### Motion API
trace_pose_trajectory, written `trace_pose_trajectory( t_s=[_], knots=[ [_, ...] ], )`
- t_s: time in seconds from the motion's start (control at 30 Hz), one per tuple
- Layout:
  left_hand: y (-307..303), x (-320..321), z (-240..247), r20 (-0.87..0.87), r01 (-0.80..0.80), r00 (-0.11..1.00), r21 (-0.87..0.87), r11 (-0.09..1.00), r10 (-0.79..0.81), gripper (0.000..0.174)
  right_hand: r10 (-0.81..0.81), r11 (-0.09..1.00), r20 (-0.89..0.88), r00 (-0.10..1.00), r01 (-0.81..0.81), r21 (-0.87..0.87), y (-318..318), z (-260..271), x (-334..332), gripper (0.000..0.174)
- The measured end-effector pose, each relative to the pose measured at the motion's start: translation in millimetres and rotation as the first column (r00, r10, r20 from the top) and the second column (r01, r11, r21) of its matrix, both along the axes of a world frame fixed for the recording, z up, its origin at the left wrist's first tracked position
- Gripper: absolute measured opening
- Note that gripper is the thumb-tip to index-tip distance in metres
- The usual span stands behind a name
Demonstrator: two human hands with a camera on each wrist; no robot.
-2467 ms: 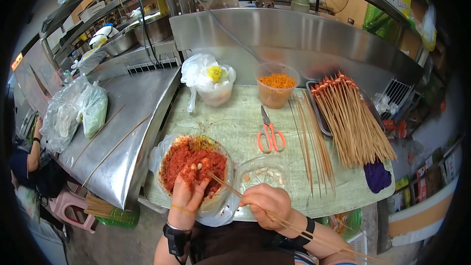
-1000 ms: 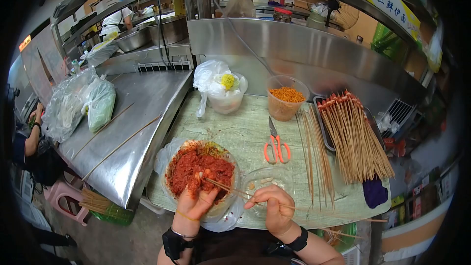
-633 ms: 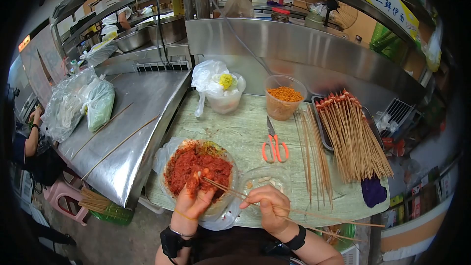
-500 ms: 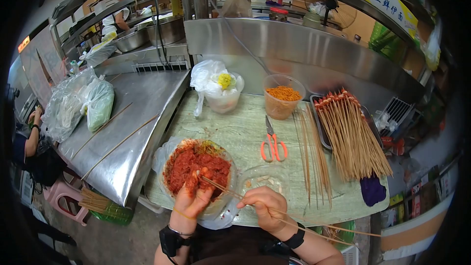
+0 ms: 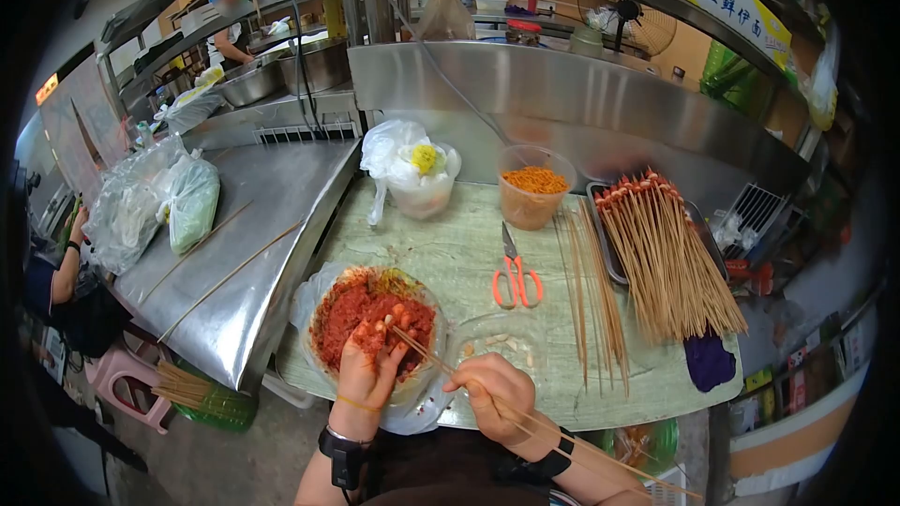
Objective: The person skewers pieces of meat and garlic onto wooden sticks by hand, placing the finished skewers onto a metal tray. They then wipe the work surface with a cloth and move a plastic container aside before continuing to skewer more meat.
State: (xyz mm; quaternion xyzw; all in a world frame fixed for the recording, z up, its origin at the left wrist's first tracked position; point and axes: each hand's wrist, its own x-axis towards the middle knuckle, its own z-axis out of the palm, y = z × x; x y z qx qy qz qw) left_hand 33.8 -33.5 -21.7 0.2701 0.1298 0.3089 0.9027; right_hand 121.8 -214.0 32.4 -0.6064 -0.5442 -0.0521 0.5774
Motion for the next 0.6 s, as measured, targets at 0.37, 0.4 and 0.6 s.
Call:
trace_pose_trajectory(
  t_s=[0.37, 0.4, 0.6],
  knots=[
    [1.8, 6.7, 2.8, -0.047, -0.111, 0.993, 0.021, 0.994, 0.112, 0.027, 0.011, 0.999, -0.001, 1.0, -0.011, 0.043, 3.7, -2.5, -1.4, 0.025],
    [2.6, 7.7, -1.4, -0.048, -0.112, 0.992, 0.02, 0.993, 0.113, 0.027, 0.013, 0.999, -0.001, 1.0, -0.013, 0.041, 3.2, -3.0, -1.0, 0.025],
    [3.4, 7.5, -5.6, -0.008, -0.095, 0.995, -0.008, 0.995, 0.095, 0.031, 0.019, 1.0, 0.011, 1.0, -0.019, 0.008, 2.1, -1.1, 0.5, 0.024]
  ],
)
